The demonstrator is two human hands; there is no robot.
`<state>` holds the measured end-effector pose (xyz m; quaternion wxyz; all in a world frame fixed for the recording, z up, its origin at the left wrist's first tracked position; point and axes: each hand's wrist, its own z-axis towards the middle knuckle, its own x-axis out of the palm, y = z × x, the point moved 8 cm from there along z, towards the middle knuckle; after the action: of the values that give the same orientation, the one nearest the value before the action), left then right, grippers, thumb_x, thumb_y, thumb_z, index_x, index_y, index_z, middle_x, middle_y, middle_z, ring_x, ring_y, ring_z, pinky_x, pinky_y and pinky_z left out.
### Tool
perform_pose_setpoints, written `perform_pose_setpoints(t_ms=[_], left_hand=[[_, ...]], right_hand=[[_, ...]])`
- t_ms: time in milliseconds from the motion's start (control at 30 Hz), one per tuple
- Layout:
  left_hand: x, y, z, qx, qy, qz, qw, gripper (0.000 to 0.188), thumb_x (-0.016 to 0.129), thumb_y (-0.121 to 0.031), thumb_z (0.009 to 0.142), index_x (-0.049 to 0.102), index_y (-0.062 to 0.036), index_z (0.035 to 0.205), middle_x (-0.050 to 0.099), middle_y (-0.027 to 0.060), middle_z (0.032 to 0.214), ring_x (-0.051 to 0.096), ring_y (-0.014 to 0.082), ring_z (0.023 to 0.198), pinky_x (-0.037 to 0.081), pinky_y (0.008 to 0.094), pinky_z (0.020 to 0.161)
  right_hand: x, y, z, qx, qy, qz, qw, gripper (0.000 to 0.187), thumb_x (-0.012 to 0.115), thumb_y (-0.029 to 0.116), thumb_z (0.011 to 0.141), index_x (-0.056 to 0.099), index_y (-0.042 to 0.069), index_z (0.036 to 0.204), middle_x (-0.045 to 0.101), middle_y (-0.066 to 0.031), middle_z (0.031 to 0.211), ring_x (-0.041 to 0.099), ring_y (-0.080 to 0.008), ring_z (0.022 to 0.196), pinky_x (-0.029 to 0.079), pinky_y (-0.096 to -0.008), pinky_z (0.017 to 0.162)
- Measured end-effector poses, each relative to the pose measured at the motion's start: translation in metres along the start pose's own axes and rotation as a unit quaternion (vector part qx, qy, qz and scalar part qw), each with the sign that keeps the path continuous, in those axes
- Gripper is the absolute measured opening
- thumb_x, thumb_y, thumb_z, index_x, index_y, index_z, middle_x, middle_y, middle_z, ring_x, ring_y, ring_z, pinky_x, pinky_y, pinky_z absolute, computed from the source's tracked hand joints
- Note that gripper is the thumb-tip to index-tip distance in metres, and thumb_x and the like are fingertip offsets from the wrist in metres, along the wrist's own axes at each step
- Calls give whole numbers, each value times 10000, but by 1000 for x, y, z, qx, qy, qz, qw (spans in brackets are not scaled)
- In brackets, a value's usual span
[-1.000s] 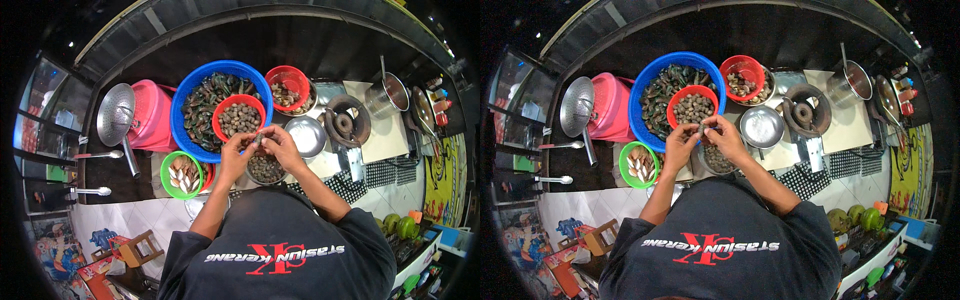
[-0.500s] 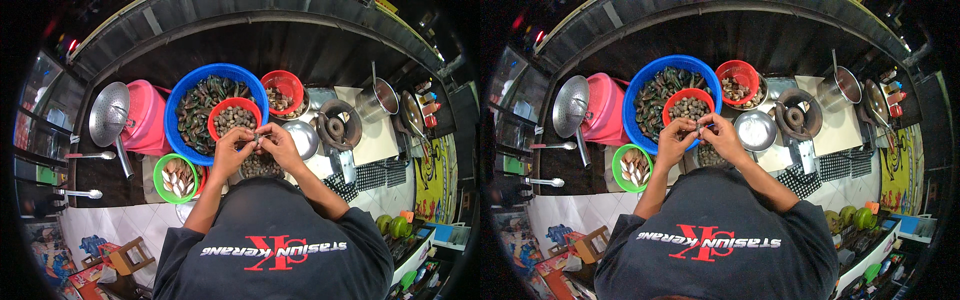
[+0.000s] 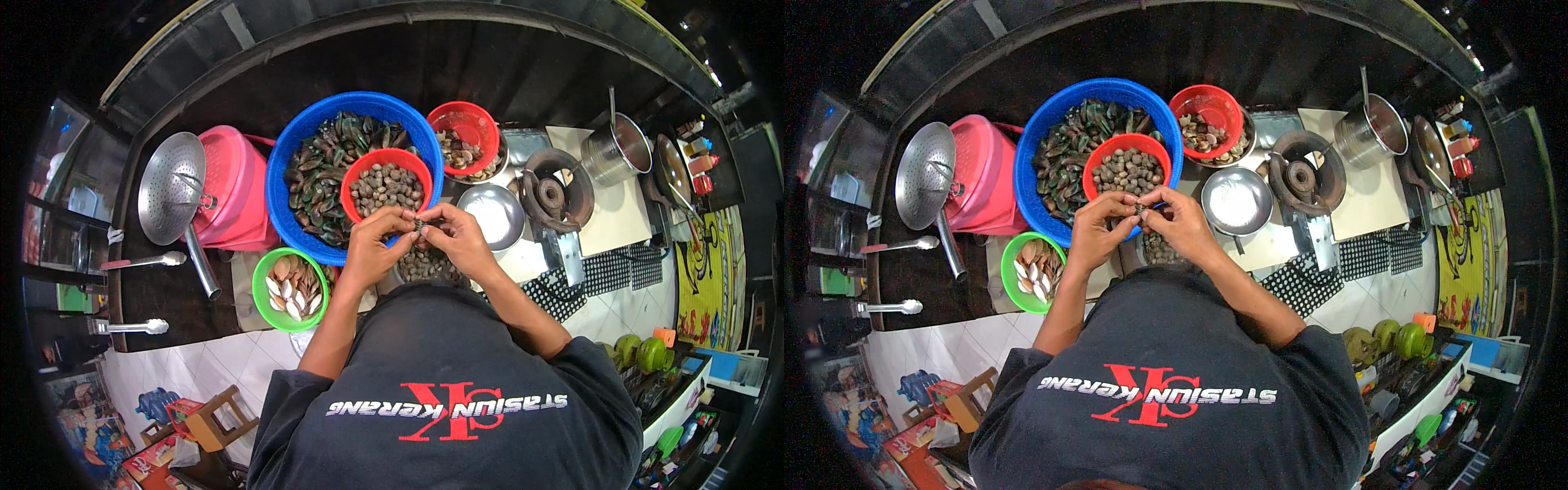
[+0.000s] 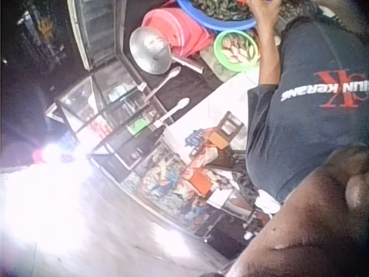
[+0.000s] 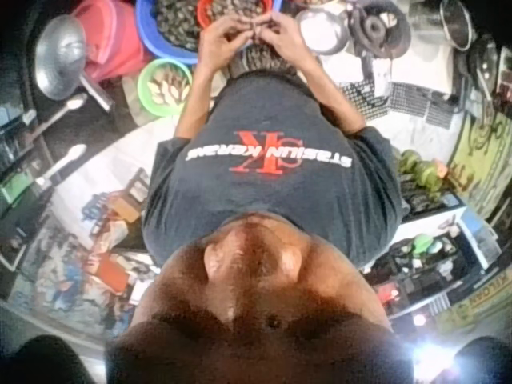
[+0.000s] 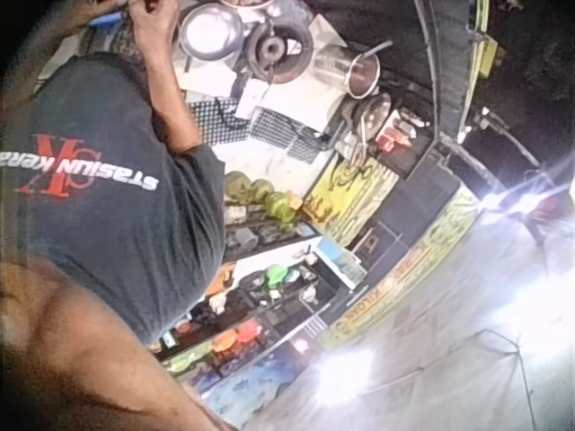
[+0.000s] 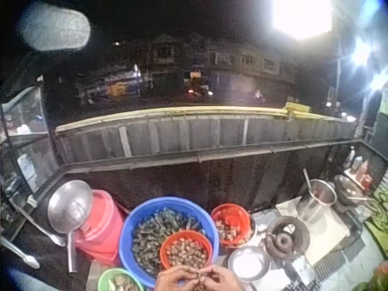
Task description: The person stands at a food stall counter and repeatedly picks up small clams from a red bowl, uses a small tool to pry them open, and places the opened clams into a metal bowl. The person continues this process throughout the clip.
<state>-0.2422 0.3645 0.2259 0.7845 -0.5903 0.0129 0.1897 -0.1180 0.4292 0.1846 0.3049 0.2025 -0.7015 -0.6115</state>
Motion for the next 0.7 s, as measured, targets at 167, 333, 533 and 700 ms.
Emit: perform_pose_setpoints(t_ms=[167,333,533,700], left_hand=[[0,6,3,-3,3,-13,1000,113,707,23,746,646,37,839,646,132,992,639,183,919,516,295,780],[1,10,8,2,9,16,1000,107,698,39,737,636,40,824,645,130,997,636,187,927,513,296,788],[4,20,7,2,4,27,1000,111,678,68,722,623,51,817,633,116,1008,635,156,897,523,273,750],[5,25,8,-12,5,1,1000,119,665,85,721,620,59,828,623,107,1011,630,132,882,530,253,725]], right_hand=[[-1,-1,0,5,-10,-11,1000,151,588,42,889,592,-8,1031,642,-44,875,624,-87,761,513,-238,678],[-2,-1,4,-2,-22,-24,999,145,575,29,889,592,-11,1027,628,-32,864,617,-75,772,504,-232,682],[-2,0,6,-6,-33,-84,996,146,573,23,862,600,-23,998,627,-41,875,586,-69,787,480,-240,692],[-1,2,9,-12,-34,-84,996,148,569,23,854,603,-24,990,626,-43,872,562,-64,770,470,-242,683]])
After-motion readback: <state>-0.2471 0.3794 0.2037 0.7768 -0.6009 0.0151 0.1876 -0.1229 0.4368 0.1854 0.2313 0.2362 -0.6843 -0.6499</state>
